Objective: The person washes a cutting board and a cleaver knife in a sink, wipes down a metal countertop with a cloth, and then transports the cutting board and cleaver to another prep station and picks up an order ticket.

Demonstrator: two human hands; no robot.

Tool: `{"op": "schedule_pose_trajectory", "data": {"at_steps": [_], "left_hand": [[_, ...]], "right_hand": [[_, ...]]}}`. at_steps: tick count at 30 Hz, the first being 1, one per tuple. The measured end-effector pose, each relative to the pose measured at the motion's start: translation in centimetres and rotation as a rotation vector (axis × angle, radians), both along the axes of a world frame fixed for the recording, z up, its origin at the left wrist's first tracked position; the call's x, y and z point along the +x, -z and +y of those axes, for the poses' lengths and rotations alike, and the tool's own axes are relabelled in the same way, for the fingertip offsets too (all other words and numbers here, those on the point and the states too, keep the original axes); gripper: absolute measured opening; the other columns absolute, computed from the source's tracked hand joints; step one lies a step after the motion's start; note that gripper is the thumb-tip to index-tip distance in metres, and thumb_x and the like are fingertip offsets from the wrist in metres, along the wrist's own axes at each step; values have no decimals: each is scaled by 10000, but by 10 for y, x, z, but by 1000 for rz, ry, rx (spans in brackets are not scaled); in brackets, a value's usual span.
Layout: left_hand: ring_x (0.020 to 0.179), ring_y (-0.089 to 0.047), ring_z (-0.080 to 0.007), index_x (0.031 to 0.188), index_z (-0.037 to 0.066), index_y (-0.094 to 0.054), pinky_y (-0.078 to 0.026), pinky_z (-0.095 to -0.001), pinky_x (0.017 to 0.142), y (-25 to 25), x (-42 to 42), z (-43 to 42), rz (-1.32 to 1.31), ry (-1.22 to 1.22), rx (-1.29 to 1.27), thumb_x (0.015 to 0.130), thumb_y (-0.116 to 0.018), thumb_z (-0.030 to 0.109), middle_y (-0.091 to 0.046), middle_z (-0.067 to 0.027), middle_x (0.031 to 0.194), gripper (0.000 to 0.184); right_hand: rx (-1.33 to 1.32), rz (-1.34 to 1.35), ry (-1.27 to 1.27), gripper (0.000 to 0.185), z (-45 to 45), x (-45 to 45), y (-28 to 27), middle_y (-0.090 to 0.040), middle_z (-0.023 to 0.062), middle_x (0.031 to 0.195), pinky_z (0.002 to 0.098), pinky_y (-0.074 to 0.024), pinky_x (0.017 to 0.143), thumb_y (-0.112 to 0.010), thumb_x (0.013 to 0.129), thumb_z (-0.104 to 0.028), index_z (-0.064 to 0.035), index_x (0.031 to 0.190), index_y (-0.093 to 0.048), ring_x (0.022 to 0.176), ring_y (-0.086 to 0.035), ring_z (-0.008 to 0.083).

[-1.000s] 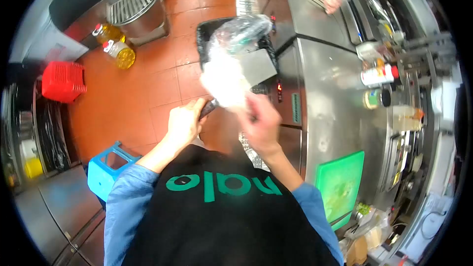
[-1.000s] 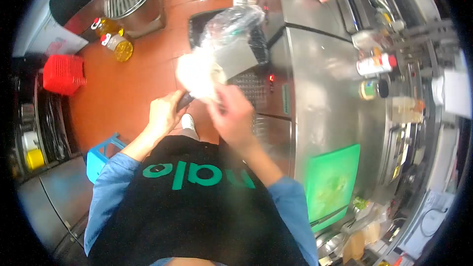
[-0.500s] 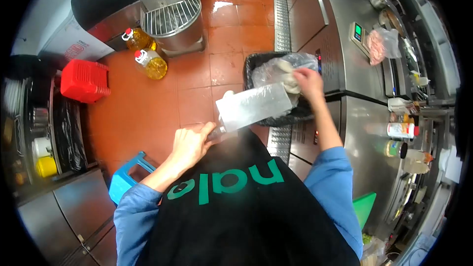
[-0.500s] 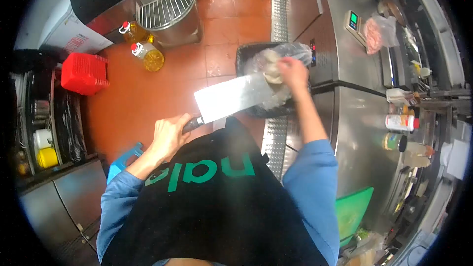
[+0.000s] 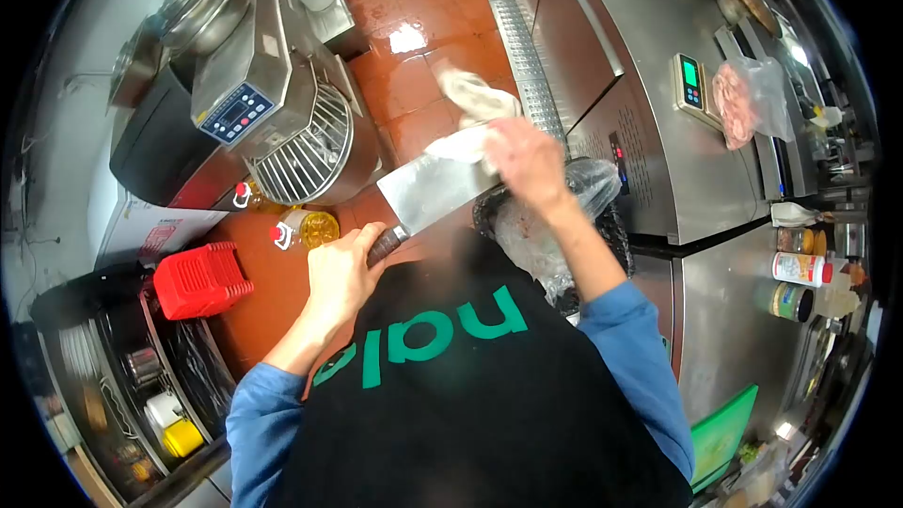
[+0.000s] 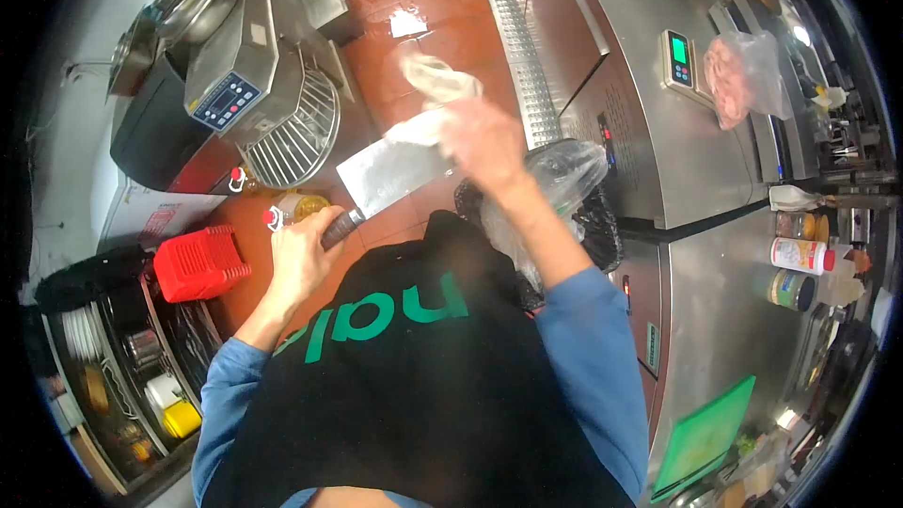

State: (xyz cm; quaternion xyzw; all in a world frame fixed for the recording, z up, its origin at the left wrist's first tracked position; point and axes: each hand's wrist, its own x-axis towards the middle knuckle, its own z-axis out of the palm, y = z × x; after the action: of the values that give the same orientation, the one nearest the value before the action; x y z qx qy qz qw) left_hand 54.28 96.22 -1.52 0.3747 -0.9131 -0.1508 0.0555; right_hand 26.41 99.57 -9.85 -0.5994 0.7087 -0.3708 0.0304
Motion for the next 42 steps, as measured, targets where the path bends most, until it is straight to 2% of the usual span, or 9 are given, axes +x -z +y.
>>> {"op": "schedule_pose_trajectory", "data": {"at_steps": [3,7,11,18,22,25,27,35,42], "left_hand": [[616,-616,-244,966,65,-582,-461,-356,558,16,-8,-42,147,-44,281,733,-695,126,-596,-74,690,266],[379,-345,-90,976,69,-497,-270,-225,359,17,-45,-109,675,-426,1750,817,-610,141,-446,-11,618,208],[339,-321,-93,962,68,-434,-271,-229,307,40,-96,-165,659,-214,2154,851,-558,154,-395,-4,578,187],[336,-313,-98,894,83,-426,-264,-253,314,43,-189,-254,291,5,2269,831,-560,75,-372,-1,550,147],[324,-306,-97,883,84,-424,-254,-253,300,47,-236,-314,181,-38,2239,824,-558,53,-359,3,540,150],[319,-303,-98,869,78,-414,-237,-246,290,61,-266,-353,74,-47,2308,826,-545,43,-353,-2,530,143],[315,-321,-105,849,73,-390,-259,-255,280,58,-287,-367,48,129,2424,833,-533,65,-378,-10,536,144],[283,-335,-127,818,69,-396,-273,-269,257,68,-379,-358,-224,244,2510,805,-532,50,-392,-28,501,137],[331,-314,-111,828,47,-395,-234,-243,298,35,-453,-270,-417,225,2343,778,-578,45,-352,-27,520,189]], "right_hand": [[131,-240,398,249,-12,-91,49,-661,115,857,357,-494,697,-577,832,-256,-35,919,-652,797,-632,261],[-251,-1541,247,262,8,-144,29,-644,56,983,299,-497,784,-572,875,-157,11,1076,-587,868,-618,154],[-579,-1518,194,271,-42,-130,-10,-606,49,1034,263,-440,863,-576,879,-168,-1,1092,-570,974,-564,126],[-276,-765,251,130,-160,-123,-3,-552,-16,825,226,-430,742,-561,904,-137,-7,905,-556,794,-506,59],[-120,-1003,357,113,-198,-99,15,-551,5,792,231,-443,674,-581,876,-106,-5,912,-545,743,-511,53],[-58,-436,503,153,-181,-95,47,-593,138,748,372,-457,630,-608,827,-202,-53,850,-576,707,-595,270],[584,-592,623,180,-137,-102,96,-636,129,836,422,-465,693,-603,808,-253,-78,851,-595,824,-604,339],[-334,-1069,1190,114,33,-113,12,-558,-47,827,209,-404,676,-591,882,-165,-53,904,-596,769,-492,45],[-548,-456,996,161,-17,-231,-63,-616,26,886,247,-453,709,-657,800,-66,-43,950,-604,788,-583,137]]}}
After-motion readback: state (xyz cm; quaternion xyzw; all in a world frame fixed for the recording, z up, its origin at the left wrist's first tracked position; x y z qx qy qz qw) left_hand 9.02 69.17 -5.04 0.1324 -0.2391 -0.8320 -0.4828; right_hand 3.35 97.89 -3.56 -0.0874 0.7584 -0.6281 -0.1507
